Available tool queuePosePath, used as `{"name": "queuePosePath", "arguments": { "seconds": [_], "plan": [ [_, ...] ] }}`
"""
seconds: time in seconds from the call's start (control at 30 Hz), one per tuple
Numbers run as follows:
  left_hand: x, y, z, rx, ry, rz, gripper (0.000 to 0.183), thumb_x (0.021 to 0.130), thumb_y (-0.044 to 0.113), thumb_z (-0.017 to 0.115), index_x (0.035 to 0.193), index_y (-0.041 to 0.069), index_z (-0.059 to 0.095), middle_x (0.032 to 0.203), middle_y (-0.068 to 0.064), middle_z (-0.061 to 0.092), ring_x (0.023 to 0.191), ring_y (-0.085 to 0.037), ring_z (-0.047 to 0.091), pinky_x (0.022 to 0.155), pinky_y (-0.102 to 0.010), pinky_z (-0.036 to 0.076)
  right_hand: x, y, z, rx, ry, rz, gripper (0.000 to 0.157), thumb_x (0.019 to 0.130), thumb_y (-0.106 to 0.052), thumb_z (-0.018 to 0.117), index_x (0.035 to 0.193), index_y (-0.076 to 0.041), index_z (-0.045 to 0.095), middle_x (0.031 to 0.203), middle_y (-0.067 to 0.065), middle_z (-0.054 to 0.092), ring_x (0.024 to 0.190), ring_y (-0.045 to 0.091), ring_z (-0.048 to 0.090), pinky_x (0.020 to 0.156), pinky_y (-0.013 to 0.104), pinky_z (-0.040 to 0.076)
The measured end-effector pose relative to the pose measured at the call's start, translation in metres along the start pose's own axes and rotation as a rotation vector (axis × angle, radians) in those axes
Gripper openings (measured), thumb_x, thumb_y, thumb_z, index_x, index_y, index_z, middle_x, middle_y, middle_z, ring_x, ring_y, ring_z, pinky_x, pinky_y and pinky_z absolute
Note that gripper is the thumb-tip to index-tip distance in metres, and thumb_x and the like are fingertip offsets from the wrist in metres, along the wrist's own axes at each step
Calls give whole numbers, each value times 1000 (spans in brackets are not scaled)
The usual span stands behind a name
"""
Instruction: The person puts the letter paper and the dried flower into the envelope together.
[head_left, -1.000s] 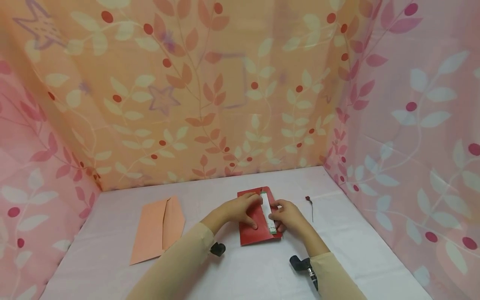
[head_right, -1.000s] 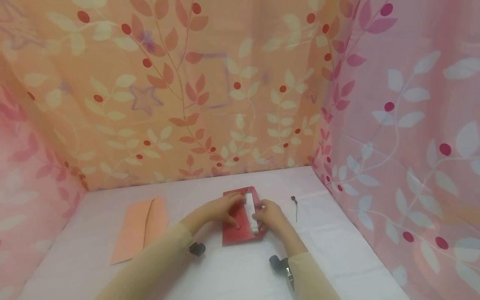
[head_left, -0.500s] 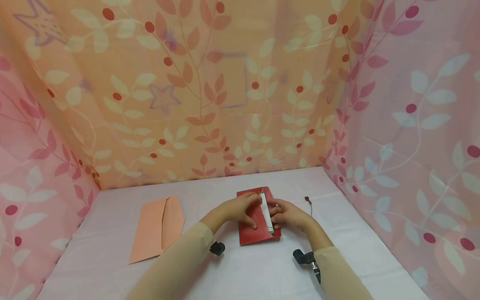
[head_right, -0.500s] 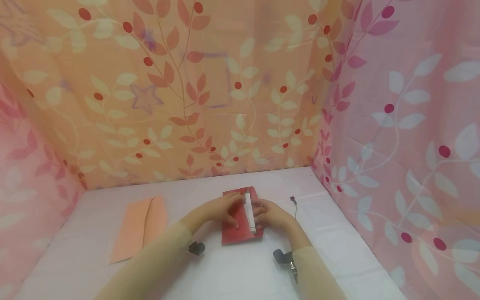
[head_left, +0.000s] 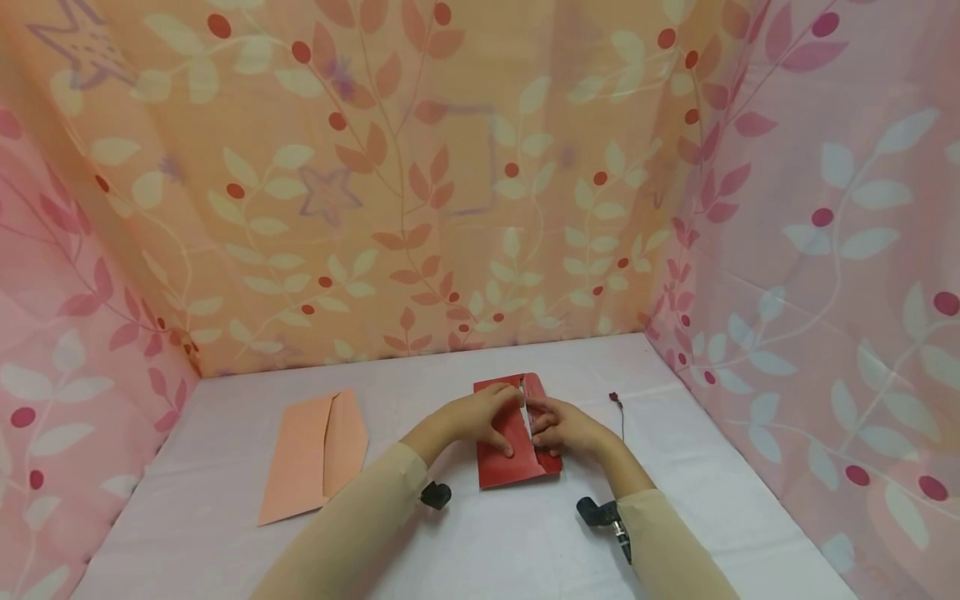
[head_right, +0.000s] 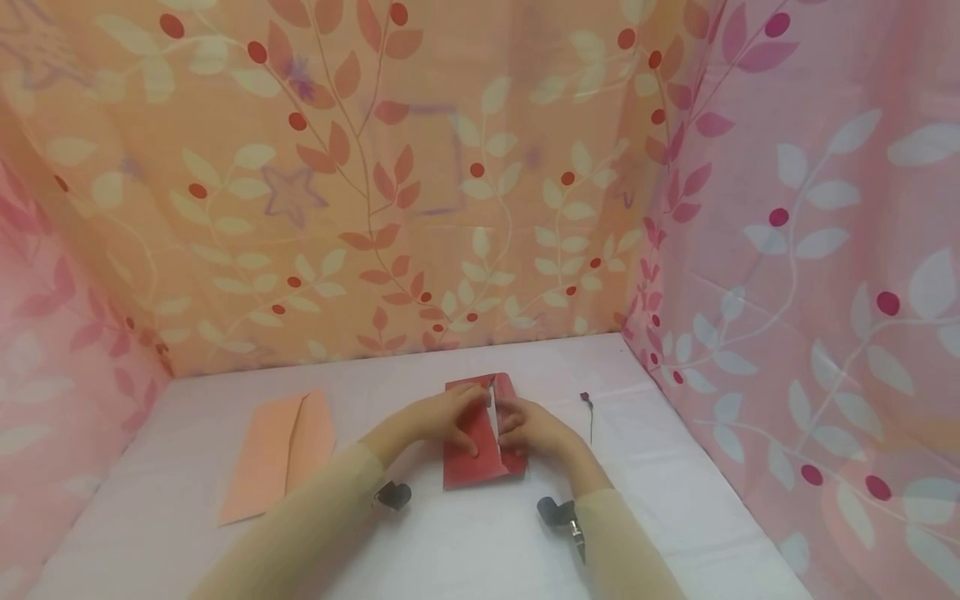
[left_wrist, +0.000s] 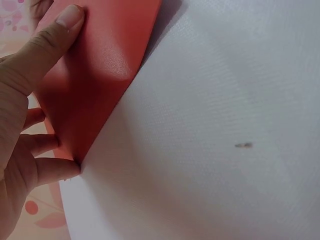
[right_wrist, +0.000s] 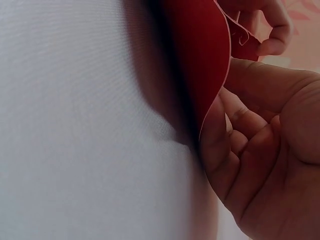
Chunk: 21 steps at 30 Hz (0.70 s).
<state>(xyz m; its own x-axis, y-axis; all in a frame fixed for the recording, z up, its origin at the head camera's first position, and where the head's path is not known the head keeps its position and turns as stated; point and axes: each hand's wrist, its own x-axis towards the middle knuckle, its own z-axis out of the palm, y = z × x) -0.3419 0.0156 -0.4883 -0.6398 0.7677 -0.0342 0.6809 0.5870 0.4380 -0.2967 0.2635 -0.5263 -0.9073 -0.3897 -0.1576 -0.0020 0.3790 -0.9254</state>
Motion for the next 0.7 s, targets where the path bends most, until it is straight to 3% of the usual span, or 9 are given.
{"name": "queuePosePath", "arguments": {
  "seconds": [0.23,0.47,0.7],
  "plan": [
    [-1,2,-2,-13,-13,-4,89,74,53,89,147,30,44,157,0,40,139,-21,45,110,-48,47,2,-4,3,-14,23,37,76,90,-8,76,156,-21,41,92,9,71,74,19,65,63,31,56],
    [-1,1,-1,-29,-11,-10,87,73,54,89,145,33,43,157,1,39,139,-20,44,109,-46,48,8,-6,4,-35,23,40,79,87,-2,72,157,-19,39,82,6,70,67,16,61,56,28,52],
    [0,-2,0,-51,4,0,86,74,53,89,144,29,44,153,2,42,135,-17,46,109,-43,49,11,-9,4,-53,19,42,81,85,0,71,157,-17,38,75,5,66,63,16,59,55,29,51]
  ]
}}
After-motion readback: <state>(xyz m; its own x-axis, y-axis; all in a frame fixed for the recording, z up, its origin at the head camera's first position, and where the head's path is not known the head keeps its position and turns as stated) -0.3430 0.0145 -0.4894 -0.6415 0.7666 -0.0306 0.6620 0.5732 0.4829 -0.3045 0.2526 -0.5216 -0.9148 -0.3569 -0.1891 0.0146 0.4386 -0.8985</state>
